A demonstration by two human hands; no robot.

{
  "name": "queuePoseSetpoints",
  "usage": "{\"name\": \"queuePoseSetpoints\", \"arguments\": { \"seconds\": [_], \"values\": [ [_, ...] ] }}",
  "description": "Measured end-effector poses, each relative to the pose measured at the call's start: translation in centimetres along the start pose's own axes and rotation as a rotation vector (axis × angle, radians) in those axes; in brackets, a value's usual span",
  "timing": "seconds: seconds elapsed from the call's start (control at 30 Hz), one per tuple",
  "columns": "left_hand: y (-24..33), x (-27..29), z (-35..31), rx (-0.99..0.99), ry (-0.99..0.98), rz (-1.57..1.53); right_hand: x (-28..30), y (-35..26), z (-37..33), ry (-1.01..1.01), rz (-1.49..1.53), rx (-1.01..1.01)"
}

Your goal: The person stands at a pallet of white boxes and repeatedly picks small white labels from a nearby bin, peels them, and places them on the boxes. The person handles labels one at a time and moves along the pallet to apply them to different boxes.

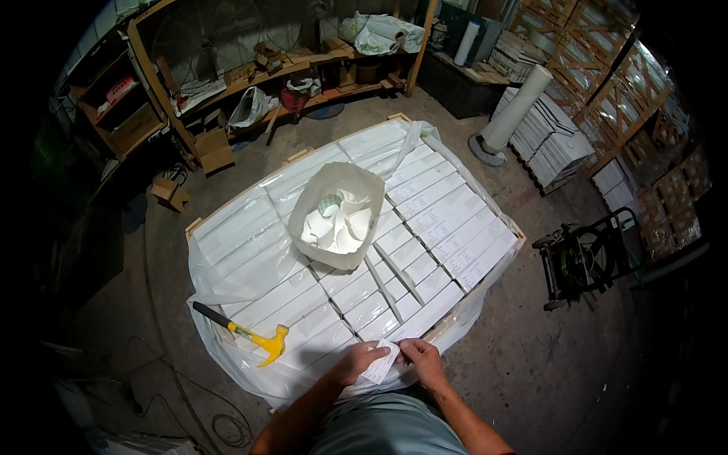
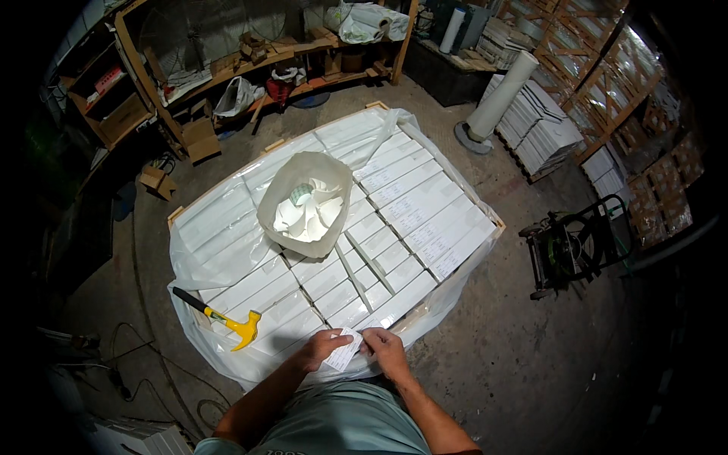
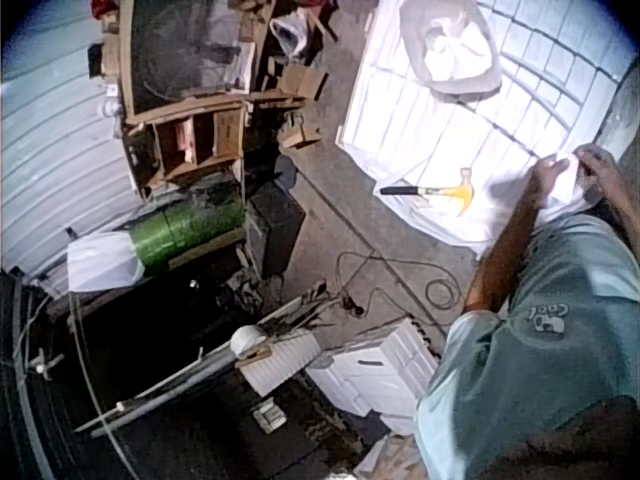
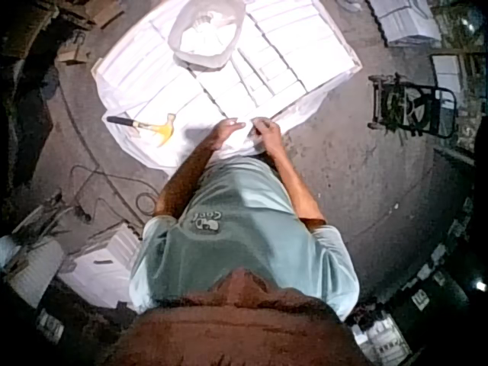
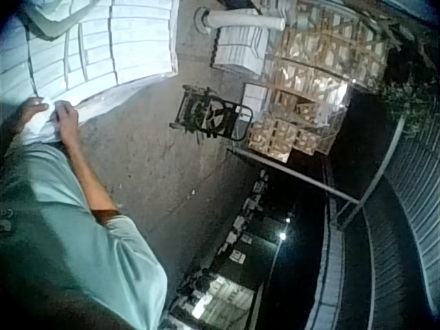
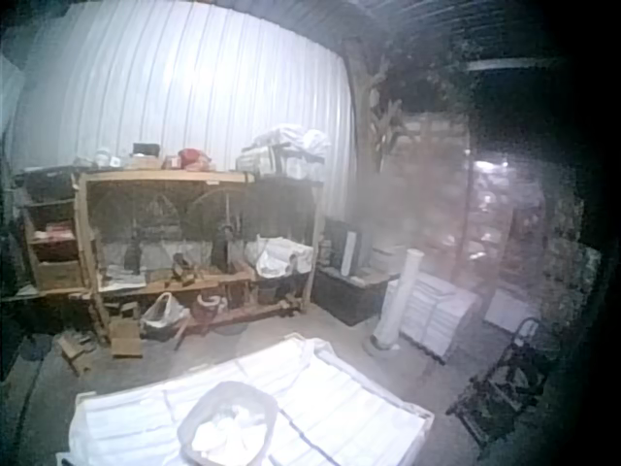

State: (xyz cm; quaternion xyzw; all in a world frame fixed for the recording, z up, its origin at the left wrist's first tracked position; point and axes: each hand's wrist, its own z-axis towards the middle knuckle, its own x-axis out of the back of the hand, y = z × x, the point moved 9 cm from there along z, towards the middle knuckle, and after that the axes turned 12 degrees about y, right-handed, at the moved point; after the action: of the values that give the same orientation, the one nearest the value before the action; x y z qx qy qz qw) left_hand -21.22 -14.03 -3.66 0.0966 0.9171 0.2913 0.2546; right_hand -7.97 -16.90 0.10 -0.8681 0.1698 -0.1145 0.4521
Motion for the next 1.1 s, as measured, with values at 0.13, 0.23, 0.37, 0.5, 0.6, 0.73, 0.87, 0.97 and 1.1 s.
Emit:
{"name": "queuePoseSetpoints", "arguments": {
  "seconds": [0.13, 0.23, 0.37, 0.5, 0.6, 0.73, 0.87, 0.97, 1.1],
  "values": [
    [-0.2, 0.1, 0.0, 0.013, -0.022, -0.085, -0.2, 1.6, 0.1, -0.119, 0.290, -0.249],
    [-0.2, 0.3, 0.0, 0.020, -0.031, -0.044, -0.6, 2.0, 0.0, -0.160, 0.309, -0.302],
    [-0.6, 0.6, 0.3, 0.010, -0.033, -0.029, -0.8, 2.3, 0.2, -0.183, 0.311, -0.296],
    [-0.6, 0.8, 0.3, 0.014, -0.008, 0.019, -0.8, 2.7, 0.5, -0.165, 0.251, -0.272],
    [-0.6, 0.9, 0.2, 0.006, 0.005, 0.035, -0.6, 2.7, 0.7, -0.139, 0.140, -0.212],
    [-1.1, 1.5, 0.7, -0.031, 0.027, 0.113, -0.6, 2.0, 0.4, -0.110, 0.005, -0.121],
    [0.1, 1.7, 0.5, -0.161, 0.083, 0.396, -0.3, 1.5, 0.3, -0.079, -0.156, 0.001],
    [1.4, 1.4, 0.0, -0.284, 0.096, 0.685, -0.5, -0.1, -0.2, -0.041, -0.430, 0.173],
    [1.6, 1.1, -0.3, -0.364, 0.217, 0.856, -1.2, -0.9, -0.7, -0.039, -0.641, 0.321]
  ]
}}
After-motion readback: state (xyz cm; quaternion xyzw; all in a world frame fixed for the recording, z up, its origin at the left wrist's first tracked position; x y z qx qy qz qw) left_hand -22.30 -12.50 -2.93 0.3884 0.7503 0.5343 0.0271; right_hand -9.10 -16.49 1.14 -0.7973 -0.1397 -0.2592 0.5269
